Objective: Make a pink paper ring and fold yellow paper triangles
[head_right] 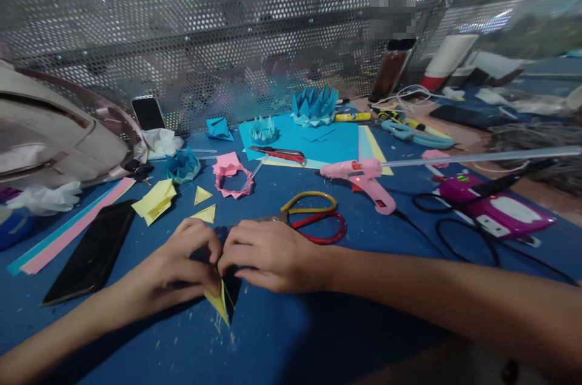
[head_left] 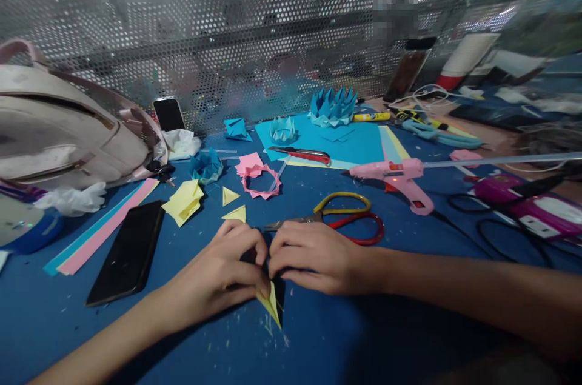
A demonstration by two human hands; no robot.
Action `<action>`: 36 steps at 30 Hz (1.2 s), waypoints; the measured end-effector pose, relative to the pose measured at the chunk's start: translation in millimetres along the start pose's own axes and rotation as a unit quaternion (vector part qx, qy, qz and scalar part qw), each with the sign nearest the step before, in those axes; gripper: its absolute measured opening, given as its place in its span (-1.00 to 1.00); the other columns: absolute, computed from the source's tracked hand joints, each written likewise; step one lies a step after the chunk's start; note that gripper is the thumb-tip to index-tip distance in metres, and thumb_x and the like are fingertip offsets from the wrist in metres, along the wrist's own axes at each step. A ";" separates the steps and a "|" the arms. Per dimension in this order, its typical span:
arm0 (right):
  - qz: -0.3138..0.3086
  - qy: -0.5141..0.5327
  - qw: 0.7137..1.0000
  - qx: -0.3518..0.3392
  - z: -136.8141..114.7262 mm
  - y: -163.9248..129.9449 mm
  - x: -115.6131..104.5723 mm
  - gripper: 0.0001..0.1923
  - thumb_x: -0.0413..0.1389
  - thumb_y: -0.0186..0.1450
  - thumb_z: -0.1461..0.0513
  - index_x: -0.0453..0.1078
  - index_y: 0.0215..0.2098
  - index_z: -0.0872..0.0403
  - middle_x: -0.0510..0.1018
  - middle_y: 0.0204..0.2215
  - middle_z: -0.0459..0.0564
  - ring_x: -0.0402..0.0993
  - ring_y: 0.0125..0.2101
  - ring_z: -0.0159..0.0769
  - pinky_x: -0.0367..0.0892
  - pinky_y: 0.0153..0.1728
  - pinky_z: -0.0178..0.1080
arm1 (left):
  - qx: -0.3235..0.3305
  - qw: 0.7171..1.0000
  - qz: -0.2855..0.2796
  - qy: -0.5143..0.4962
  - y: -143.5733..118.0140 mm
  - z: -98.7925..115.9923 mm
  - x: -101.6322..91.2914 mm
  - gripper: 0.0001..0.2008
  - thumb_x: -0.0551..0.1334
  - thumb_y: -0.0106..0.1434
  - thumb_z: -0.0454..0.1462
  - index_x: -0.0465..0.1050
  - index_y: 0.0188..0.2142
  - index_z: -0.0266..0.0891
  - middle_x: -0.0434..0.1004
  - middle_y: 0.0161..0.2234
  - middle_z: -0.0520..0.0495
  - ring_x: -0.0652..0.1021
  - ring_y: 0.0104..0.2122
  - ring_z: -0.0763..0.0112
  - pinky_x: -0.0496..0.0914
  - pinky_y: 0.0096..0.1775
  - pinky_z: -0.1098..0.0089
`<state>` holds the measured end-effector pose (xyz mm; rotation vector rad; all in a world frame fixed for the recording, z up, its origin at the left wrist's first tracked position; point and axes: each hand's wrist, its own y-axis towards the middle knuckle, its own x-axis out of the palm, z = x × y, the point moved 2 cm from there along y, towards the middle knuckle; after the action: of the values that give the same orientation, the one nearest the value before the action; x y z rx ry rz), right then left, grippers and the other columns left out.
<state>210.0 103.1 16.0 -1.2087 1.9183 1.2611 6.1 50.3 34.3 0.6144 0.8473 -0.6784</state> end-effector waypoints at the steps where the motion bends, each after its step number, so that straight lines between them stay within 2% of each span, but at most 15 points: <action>1: -0.006 -0.008 1.000 -0.016 -0.4 0.1 -0.7 -0.85 0.04 0.44 0.28 0.43 -0.09 0.05 0.53 -0.14 0.00 0.39 -0.19 -0.33 0.26 -0.17 -0.27 | 0.003 1.000 0.011 -0.001 -1.4 0.4 1.7 -0.84 0.20 0.42 -0.26 0.56 -0.27 -0.10 0.40 -0.23 -0.03 0.42 -0.16 0.32 0.18 -0.05 0.28; 7: 0.018 -0.043 0.994 -0.095 -2.9 -0.6 -0.5 -0.86 0.09 0.44 0.24 0.48 -0.11 0.07 0.55 -0.15 -0.01 0.41 -0.19 -0.33 0.28 -0.18 -0.28 | 0.029 0.998 0.045 -0.017 -6.1 3.3 13.2 -0.72 0.06 0.50 -0.19 0.50 -0.24 -0.19 0.53 -0.25 -0.06 0.45 -0.18 0.32 0.19 0.00 0.23; 10: -0.010 -0.075 0.991 -0.108 -2.3 -0.9 2.4 -0.87 0.07 0.45 0.27 0.48 -0.17 0.06 0.58 -0.16 -0.09 0.41 -0.19 -0.34 0.28 -0.20 -0.28 | 0.042 0.998 0.045 -0.009 -10.3 3.1 19.2 -0.72 0.01 0.53 -0.23 0.48 -0.19 -0.19 0.57 -0.23 -0.05 0.47 -0.19 0.35 0.19 0.02 0.24; 14: -0.059 -0.092 0.988 -0.106 1.7 -0.9 2.2 -0.79 -0.01 0.49 0.28 0.47 -0.20 0.02 0.61 -0.18 -0.16 0.43 -0.16 -0.38 0.25 -0.25 -0.27 | 0.065 0.995 0.041 0.058 -21.1 4.4 25.9 -0.73 -0.01 0.54 -0.29 0.47 -0.06 -0.18 0.61 -0.14 -0.05 0.51 -0.11 0.37 0.14 0.13 0.26; 18: -0.073 -0.053 0.992 -0.088 7.1 0.1 1.6 -0.74 -0.06 0.52 0.25 0.47 -0.19 0.01 0.61 -0.20 -0.15 0.43 -0.17 -0.41 0.25 -0.21 -0.28 | 0.106 0.983 0.044 0.140 -31.3 10.8 24.3 -0.72 0.09 0.50 -0.17 0.48 0.02 -0.25 0.62 -0.10 -0.07 0.49 0.03 0.35 -0.02 0.30 0.29; 22: -0.088 -0.002 0.994 -0.060 10.7 2.4 4.9 -0.78 -0.01 0.51 0.18 0.45 -0.19 0.03 0.57 -0.20 -0.10 0.42 -0.19 -0.38 0.26 -0.14 -0.30 | 0.113 0.973 0.027 0.200 -33.4 15.6 18.5 -0.69 0.19 0.44 -0.12 0.49 0.05 -0.22 0.62 -0.11 0.02 0.50 0.02 0.37 -0.10 0.34 0.30; 27: -0.128 0.054 0.990 -0.004 9.2 6.8 11.0 -0.74 -0.03 0.51 0.14 0.43 -0.20 0.07 0.49 -0.25 -0.04 0.36 -0.24 -0.32 0.22 -0.11 -0.27 | 0.102 0.978 0.022 0.180 -33.6 14.4 18.0 -0.70 0.16 0.46 -0.11 0.49 0.06 -0.17 0.60 -0.12 0.01 0.50 -0.01 0.36 0.04 0.29 0.28; 32: -0.131 0.079 0.987 0.053 3.4 11.9 17.3 -0.62 -0.10 0.51 0.05 0.42 -0.25 0.08 0.45 -0.27 -0.01 0.29 -0.29 -0.28 0.18 -0.18 -0.24 | 0.111 0.979 0.013 0.173 -36.7 15.6 20.5 -0.71 0.15 0.46 -0.13 0.48 0.07 -0.17 0.60 -0.10 0.01 0.51 -0.02 0.31 0.10 0.25 0.26; 36: -0.135 0.083 0.986 0.052 0.9 13.9 21.2 -0.61 -0.09 0.51 0.03 0.43 -0.25 0.07 0.44 -0.27 -0.01 0.27 -0.29 -0.27 0.16 -0.21 -0.24 | 0.112 0.979 0.019 0.169 -38.2 18.1 20.7 -0.72 0.11 0.49 -0.16 0.50 0.04 -0.21 0.61 -0.11 0.00 0.51 -0.02 0.30 0.12 0.24 0.27</action>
<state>188.0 98.0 4.5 -1.4990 1.8321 0.9344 -4.0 7.1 18.3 0.9669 1.0793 -0.6487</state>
